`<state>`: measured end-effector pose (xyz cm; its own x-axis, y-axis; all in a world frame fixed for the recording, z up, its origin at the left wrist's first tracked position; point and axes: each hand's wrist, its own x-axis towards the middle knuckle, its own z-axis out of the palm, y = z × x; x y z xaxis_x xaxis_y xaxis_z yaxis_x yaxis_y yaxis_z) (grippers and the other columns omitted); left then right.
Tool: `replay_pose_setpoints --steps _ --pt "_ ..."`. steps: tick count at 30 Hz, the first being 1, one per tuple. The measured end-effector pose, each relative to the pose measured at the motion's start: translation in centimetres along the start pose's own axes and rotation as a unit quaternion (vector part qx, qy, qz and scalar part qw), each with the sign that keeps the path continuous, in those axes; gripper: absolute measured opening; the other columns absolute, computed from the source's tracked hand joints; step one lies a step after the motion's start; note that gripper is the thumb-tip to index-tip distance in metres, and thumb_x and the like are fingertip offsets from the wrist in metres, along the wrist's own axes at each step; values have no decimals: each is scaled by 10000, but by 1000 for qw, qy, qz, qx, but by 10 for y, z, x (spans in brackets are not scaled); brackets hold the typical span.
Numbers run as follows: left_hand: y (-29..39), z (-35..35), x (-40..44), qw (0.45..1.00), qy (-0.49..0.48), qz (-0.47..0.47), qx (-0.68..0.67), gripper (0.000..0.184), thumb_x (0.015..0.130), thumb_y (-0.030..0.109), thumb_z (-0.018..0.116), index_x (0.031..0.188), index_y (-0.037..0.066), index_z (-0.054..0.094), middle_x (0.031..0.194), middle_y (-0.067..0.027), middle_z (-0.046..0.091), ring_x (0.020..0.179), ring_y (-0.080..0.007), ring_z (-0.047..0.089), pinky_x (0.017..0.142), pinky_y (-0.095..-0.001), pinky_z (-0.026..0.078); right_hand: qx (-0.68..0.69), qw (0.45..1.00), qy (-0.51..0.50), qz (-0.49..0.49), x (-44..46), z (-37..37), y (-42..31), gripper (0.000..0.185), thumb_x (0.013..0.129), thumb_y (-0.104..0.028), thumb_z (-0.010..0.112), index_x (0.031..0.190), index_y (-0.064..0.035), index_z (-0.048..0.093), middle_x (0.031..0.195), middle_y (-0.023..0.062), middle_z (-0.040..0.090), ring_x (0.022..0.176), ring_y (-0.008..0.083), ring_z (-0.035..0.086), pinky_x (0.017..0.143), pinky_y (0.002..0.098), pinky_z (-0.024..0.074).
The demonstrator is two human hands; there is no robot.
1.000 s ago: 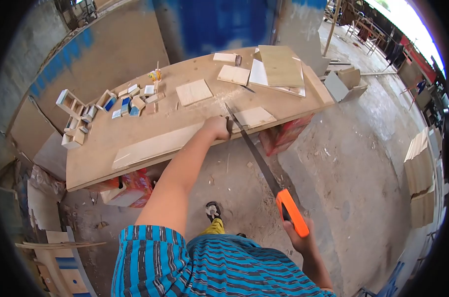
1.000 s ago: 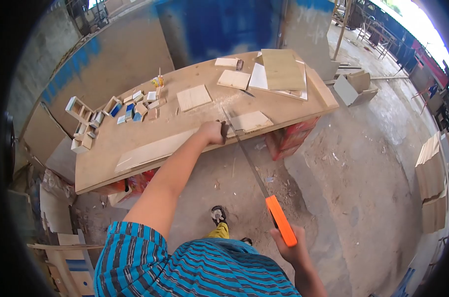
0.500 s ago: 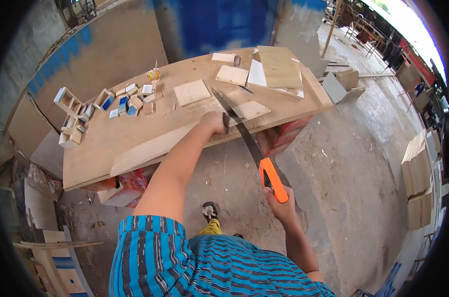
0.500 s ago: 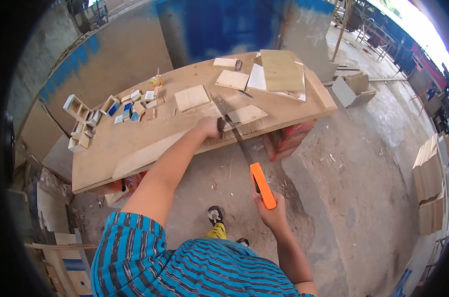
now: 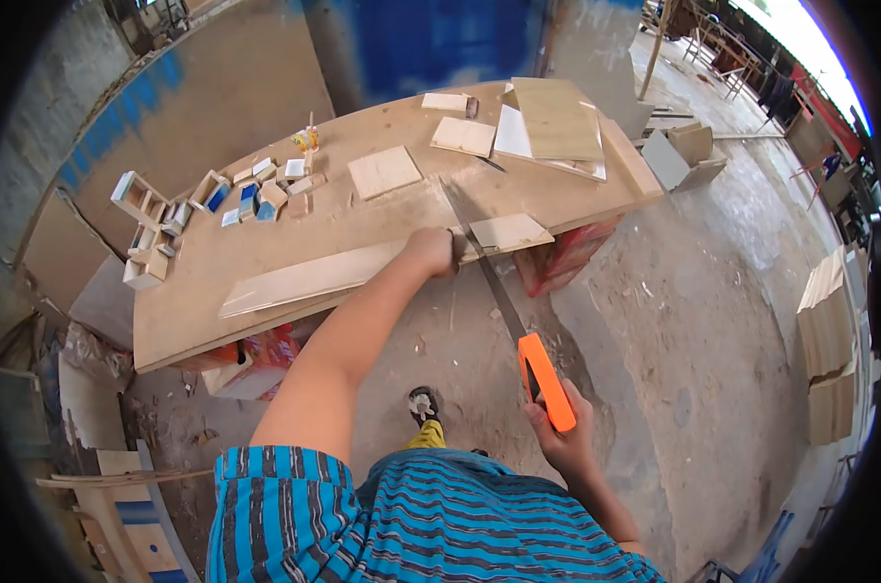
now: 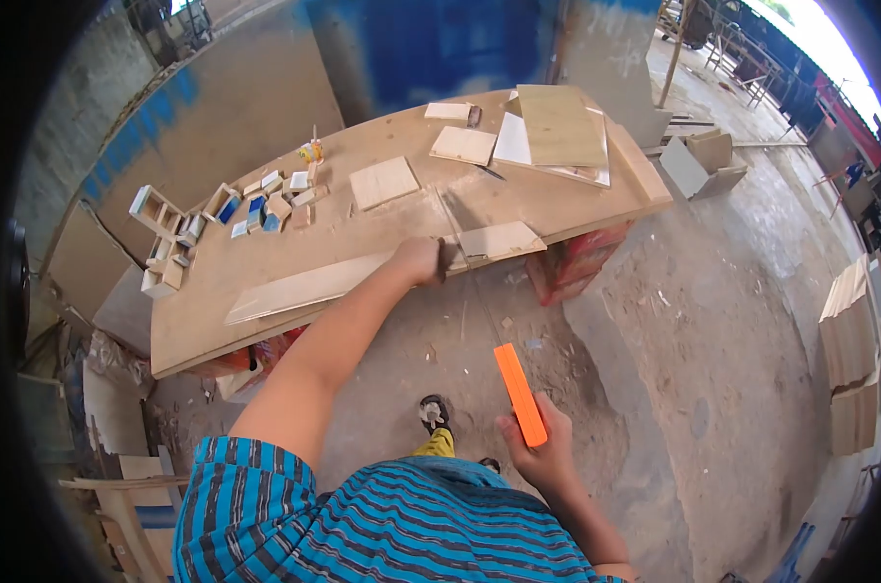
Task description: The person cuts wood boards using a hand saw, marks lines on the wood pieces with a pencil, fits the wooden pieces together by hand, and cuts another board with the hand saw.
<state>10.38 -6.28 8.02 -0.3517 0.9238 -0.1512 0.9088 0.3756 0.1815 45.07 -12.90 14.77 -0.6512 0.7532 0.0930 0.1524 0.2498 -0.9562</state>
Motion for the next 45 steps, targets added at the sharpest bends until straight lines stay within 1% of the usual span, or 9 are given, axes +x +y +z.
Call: replay_pose_setpoints --steps 5,8,11,14,20,29,32,38,45 --pt "15 11 -6 998 63 -11 17 153 646 124 645 767 35 677 831 -165 670 793 -343 647 702 -408 530 51 998 -44 0 -9 -5 -7 161 802 -107 655 826 -13 526 660 53 520 605 127 508 583 274 421" --pt "15 30 -3 990 137 -22 -11 141 701 90 606 803 21 675 848 -178 672 806 -359 648 714 -441 518 10 1000 -11 -2 -12 0 0 157 799 -105 652 840 -12 532 663 66 528 596 136 502 586 277 425" --pt "28 29 -6 989 118 -80 -43 184 675 100 639 827 -5 646 890 -235 649 848 -373 641 751 -459 511 -9 1000 -18 -6 -11 13 20 172 813 -126 658 851 -7 539 653 74 527 580 153 499 576 284 427" --pt "35 57 4 953 284 -104 32 195 777 141 564 879 -2 648 916 -240 646 879 -385 632 801 -482 485 10 999 -30 34 -12 18 15 169 839 -158 645 819 -29 538 671 33 490 615 126 460 577 271 391" --pt "27 50 7 978 184 -92 -41 326 896 185 380 924 2 649 943 -243 645 882 -398 627 813 -481 477 -25 1000 -16 8 -14 6 4 254 853 -228 657 835 2 550 642 111 543 566 192 513 569 310 434" --pt "40 45 -3 977 181 -70 -85 307 855 176 421 832 11 678 851 -242 650 826 -391 643 766 -469 500 -36 999 -23 8 -18 -6 -26 277 850 -235 663 870 19 555 656 138 551 579 234 538 581 316 445" --pt "40 42 3 982 154 -87 -66 282 823 168 471 806 12 705 875 -234 656 850 -382 647 788 -444 500 -13 1000 -14 -3 -14 -3 -26 263 853 -226 648 802 -1 521 632 91 482 557 185 448 539 298 384" --pt "33 -27 24 996 60 -46 46 178 747 92 566 814 3 704 887 -234 658 856 -367 652 761 -418 517 -8 1000 12 8 -4 -1 31 189 821 -146 665 881 5 569 660 122 566 572 216 554 570 305 443" --pt "17 -19 46 993 83 -40 79 170 669 95 591 787 35 699 844 -221 652 817 -372 641 722 -429 527 3 996 40 -85 8 -3 1 204 816 -123 656 949 -13 550 659 113 548 564 238 546 566 313 443"
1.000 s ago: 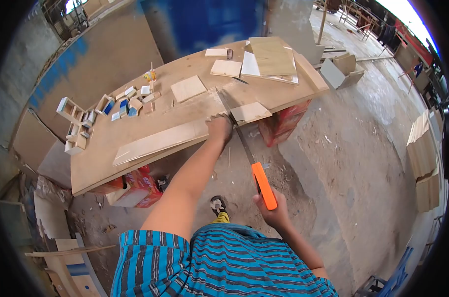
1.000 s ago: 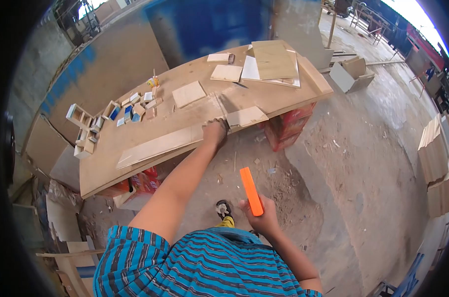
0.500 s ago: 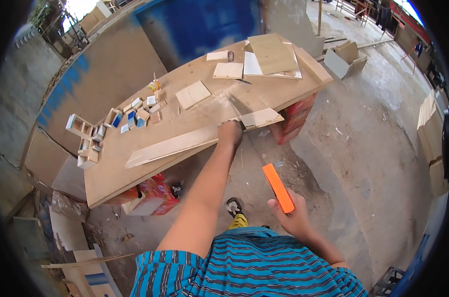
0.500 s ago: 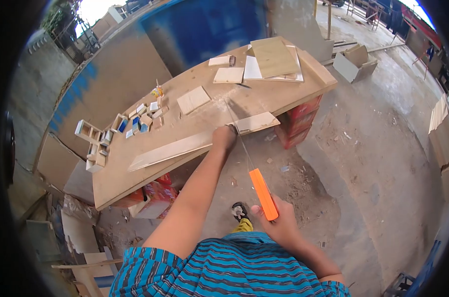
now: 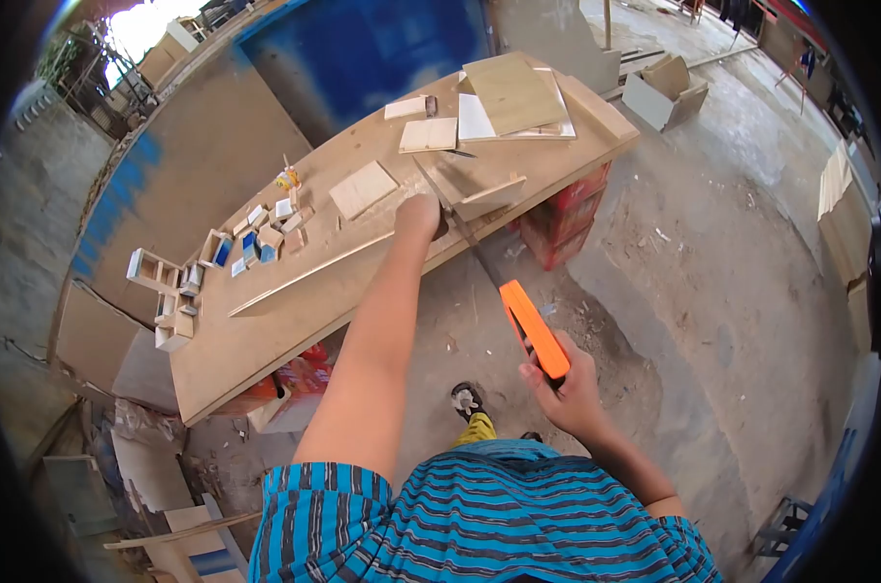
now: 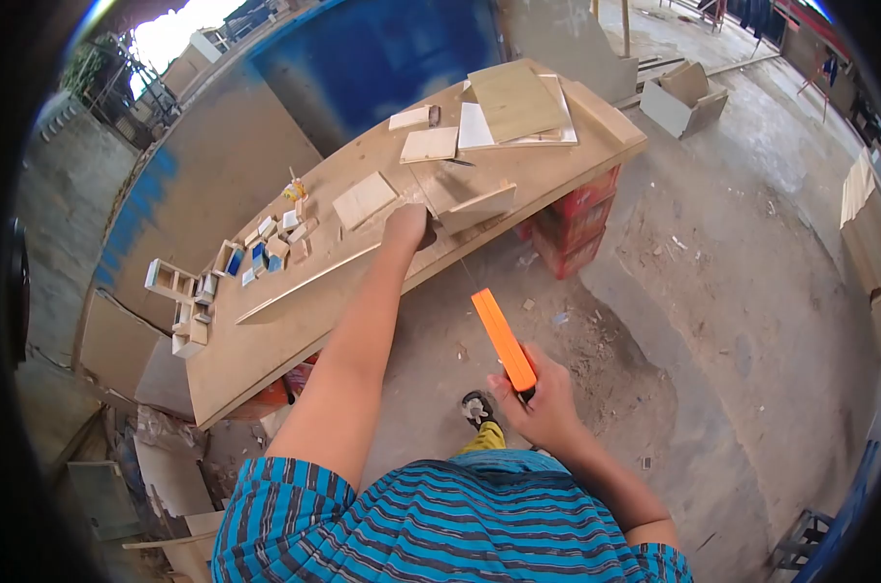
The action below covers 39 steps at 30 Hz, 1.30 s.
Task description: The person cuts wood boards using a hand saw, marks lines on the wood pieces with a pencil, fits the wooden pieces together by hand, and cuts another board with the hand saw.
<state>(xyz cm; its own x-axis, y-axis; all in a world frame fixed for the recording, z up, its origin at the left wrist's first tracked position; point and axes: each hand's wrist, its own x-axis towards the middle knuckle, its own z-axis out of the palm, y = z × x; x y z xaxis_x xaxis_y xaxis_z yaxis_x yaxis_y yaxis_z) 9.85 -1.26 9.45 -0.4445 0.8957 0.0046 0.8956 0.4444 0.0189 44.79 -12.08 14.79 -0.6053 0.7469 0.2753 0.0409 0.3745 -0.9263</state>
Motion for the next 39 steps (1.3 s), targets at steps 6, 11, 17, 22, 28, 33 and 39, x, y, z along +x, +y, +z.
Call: replay_pose_setpoints --steps 6,11,17,22,28,33,39 --pt "4 -13 -3 1000 11 20 1 163 640 96 600 763 43 694 835 -219 648 799 -371 639 710 -434 528 -37 999 -15 15 17 -2 -24 260 810 -119 658 1005 -28 511 658 159 526 574 317 564 536 361 421" --pt "3 -25 -6 998 -21 59 1 177 640 102 595 774 52 699 835 -219 648 796 -363 642 701 -434 529 -52 998 -8 18 54 5 -38 241 820 -122 655 969 -25 492 630 164 490 527 311 511 522 365 402" --pt "0 -8 -1 999 13 44 -21 174 655 131 620 783 44 699 831 -216 651 802 -367 644 699 -434 528 2 999 37 -25 62 45 -7 225 824 -119 658 913 -25 474 619 124 491 517 249 437 520 337 386" --pt "7 -15 -7 999 22 2 -27 164 669 126 626 774 20 695 835 -225 653 802 -366 648 696 -425 530 -15 1000 16 8 49 26 -26 213 828 -109 662 887 -21 477 647 101 524 538 159 461 539 301 406" --pt "5 -24 3 999 -35 -19 -13 187 674 89 625 827 23 709 920 -209 666 866 -337 658 736 -395 533 -27 999 3 44 -5 -3 -60 206 826 -73 657 883 -12 470 653 100 534 559 150 486 562 274 422" --pt "5 -29 11 997 -66 -23 -19 201 671 86 631 844 22 710 944 -200 668 887 -327 658 750 -392 531 -55 997 -13 50 -13 -12 -65 207 825 -71 658 887 -14 470 655 96 527 566 151 486 559 274 417" --pt "-2 -30 15 998 -54 23 -3 184 669 98 642 821 16 706 923 -203 667 866 -333 656 743 -397 532 -19 996 -38 73 17 -17 -80 192 824 -79 661 870 -23 484 713 56 504 625 128 466 592 266 409"
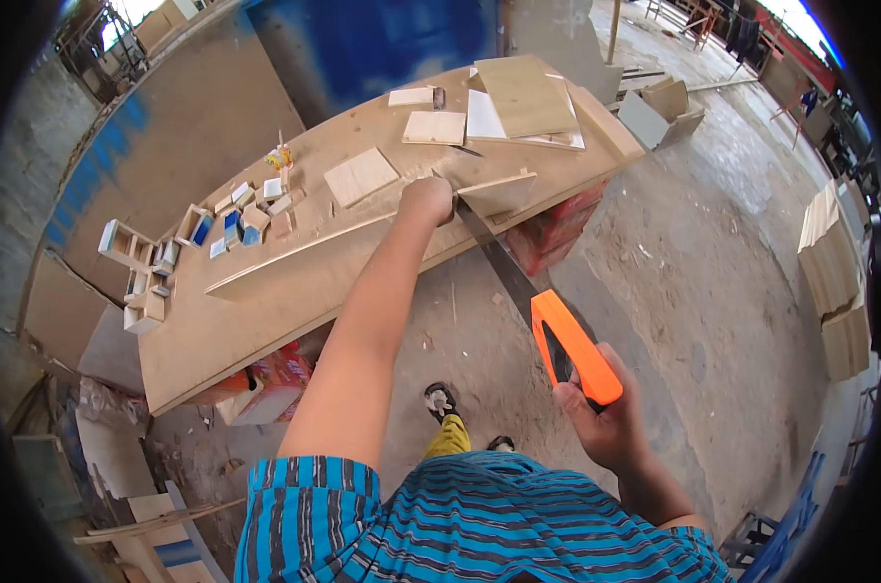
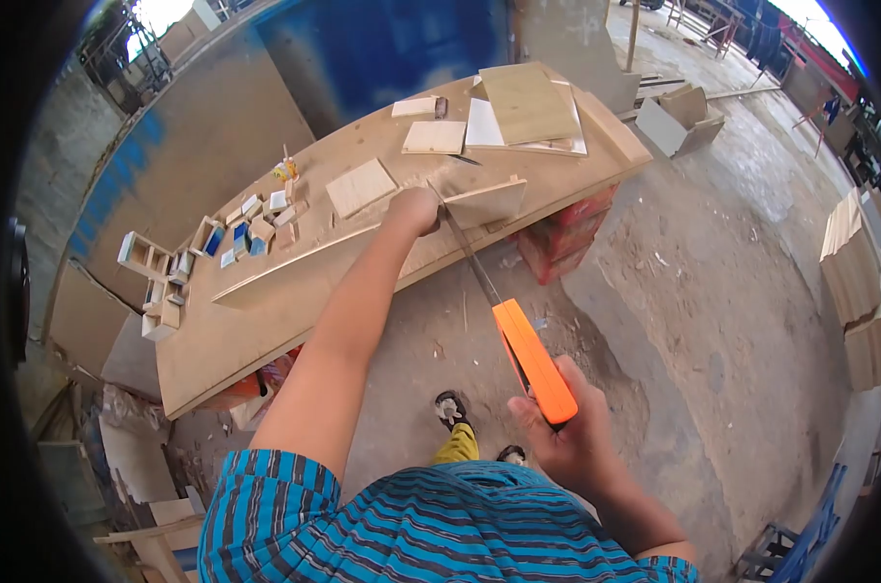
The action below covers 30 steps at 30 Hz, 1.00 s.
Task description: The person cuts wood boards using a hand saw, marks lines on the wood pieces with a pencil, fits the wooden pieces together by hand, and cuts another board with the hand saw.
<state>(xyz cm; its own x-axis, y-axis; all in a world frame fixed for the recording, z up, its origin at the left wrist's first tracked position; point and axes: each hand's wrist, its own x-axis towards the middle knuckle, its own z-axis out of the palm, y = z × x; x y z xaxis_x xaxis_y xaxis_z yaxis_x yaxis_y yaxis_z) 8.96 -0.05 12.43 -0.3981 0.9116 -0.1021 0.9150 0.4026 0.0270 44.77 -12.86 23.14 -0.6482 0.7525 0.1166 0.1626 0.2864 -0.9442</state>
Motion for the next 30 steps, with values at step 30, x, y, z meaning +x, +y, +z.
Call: replay_pose_setpoints --steps 30 --pt "-4 2 7 999 40 -13 -35 155 679 141 624 756 36 707 859 -197 669 830 -338 658 737 -401 536 87 994 61 -18 117 72 96 191 837 -127 661 857 -20 503 653 25 463 635 81 409 591 251 382"
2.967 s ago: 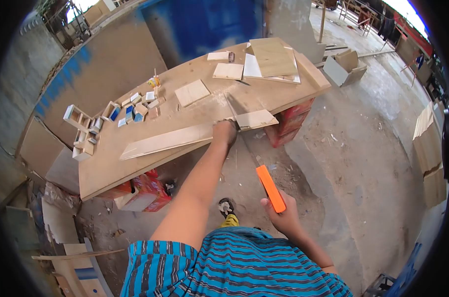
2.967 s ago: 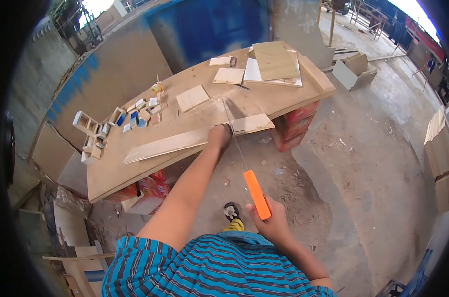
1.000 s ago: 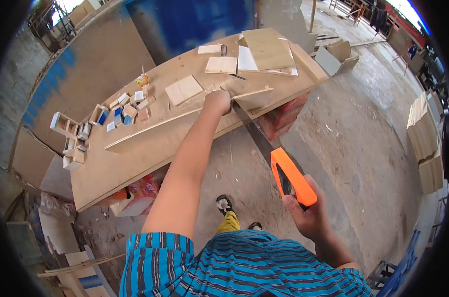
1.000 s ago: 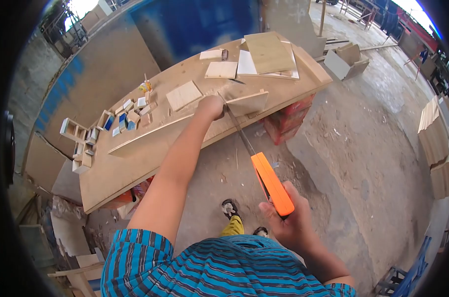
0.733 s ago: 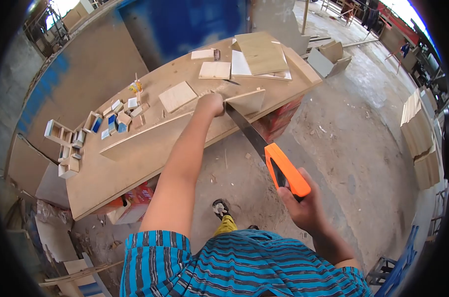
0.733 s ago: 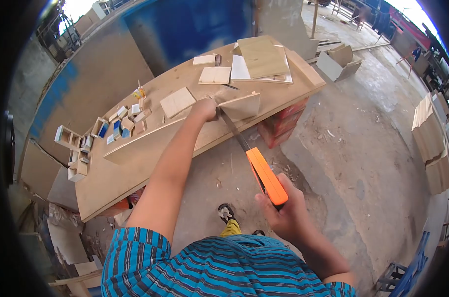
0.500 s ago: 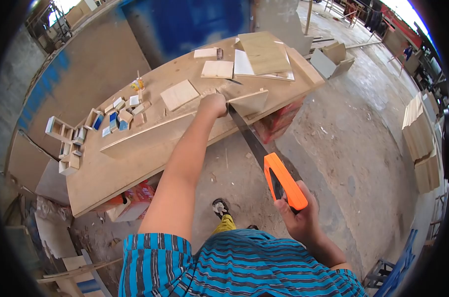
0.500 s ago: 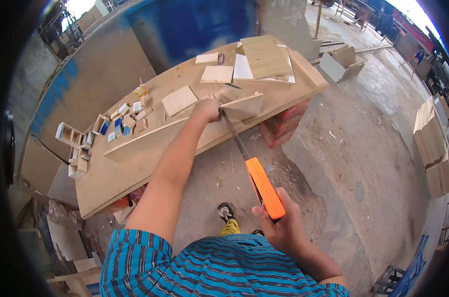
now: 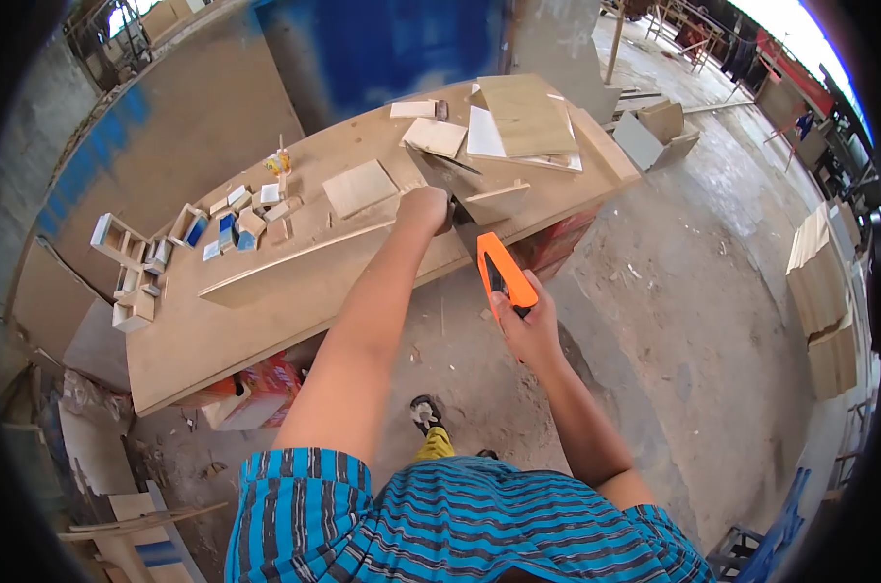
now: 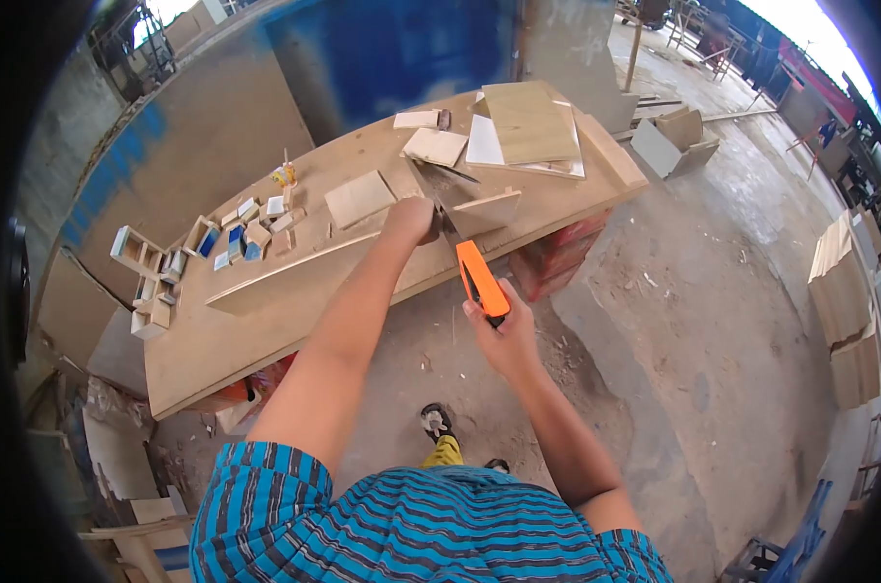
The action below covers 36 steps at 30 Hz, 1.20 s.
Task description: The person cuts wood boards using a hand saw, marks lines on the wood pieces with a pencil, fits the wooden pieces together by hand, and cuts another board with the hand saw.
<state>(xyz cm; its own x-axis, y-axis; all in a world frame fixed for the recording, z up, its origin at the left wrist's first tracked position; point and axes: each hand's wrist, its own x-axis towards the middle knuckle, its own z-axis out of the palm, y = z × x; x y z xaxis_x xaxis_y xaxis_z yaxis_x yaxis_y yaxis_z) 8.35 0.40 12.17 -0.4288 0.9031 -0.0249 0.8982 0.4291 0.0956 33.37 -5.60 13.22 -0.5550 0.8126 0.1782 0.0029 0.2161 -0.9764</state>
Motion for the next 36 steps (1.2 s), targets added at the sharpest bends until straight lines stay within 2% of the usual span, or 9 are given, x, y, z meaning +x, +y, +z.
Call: replay_pose_setpoints --steps 2,5,8,12,19,21,25,29,36 --pt "-2 8 4 1000 22 -11 -5 141 625 128 649 722 39 701 825 -205 664 787 -334 661 701 -410 536 -21 999 13 -29 -9 3 7 186 837 -125 660 863 -18 509 660 20 468 640 79 414 591 247 382" --pt "3 -4 0 996 -77 -32 -37 206 637 139 672 806 30 718 883 -188 679 846 -324 666 749 -377 534 -9 1000 27 1 -18 4 5 178 838 -120 657 882 -16 519 672 13 478 646 80 425 591 244 386" --pt "4 -11 1 993 -115 -25 -26 232 619 140 678 822 35 722 881 -181 682 842 -318 669 749 -364 534 -25 999 14 13 -44 -11 -18 167 838 -106 650 912 -11 534 674 11 484 638 82 438 583 242 393" --pt "0 -2 10 997 -82 -15 -2 313 621 256 778 845 44 722 901 -162 687 850 -293 668 748 -378 531 -77 997 13 -10 -98 -43 -37 155 842 -92 649 901 -13 529 671 9 487 620 78 453 574 230 392" --pt "-2 1 11 994 -102 28 17 326 621 244 780 878 52 721 927 -159 685 874 -305 661 768 -387 526 -64 998 -4 12 -113 -48 -46 165 843 -87 656 882 -22 509 694 4 487 624 74 462 574 227 387" --pt "-4 2 13 995 -94 34 7 251 613 180 712 831 56 721 900 -162 683 851 -303 664 750 -379 532 -50 999 -15 12 -107 -45 -53 146 849 -61 637 861 -40 494 743 -14 451 667 69 438 602 221 366" --pt "-5 -3 19 992 -117 40 5 215 611 140 675 803 55 720 887 -164 682 834 -306 664 743 -381 533 -80 996 -18 -16 -92 -31 -64 179 821 -76 677 878 -23 516 665 16 517 593 79 478 552 238 401" --pt "-6 -4 20 992 -113 55 13 261 621 210 719 826 48 718 853 -165 680 809 -309 661 722 -397 529 -47 998 12 47 -88 -53 -61 161 836 -74 661 852 -26 507 681 12 520 611 84 477 555 251 398" --pt "-4 -2 13 995 -97 17 6 309 649 261 754 876 55 714 918 -150 684 854 -308 656 749 -400 525 -79 996 -32 -3 -99 -56 -81 192 834 -99 670 833 -31 491 675 7 488 610 82 462 557 247 392"
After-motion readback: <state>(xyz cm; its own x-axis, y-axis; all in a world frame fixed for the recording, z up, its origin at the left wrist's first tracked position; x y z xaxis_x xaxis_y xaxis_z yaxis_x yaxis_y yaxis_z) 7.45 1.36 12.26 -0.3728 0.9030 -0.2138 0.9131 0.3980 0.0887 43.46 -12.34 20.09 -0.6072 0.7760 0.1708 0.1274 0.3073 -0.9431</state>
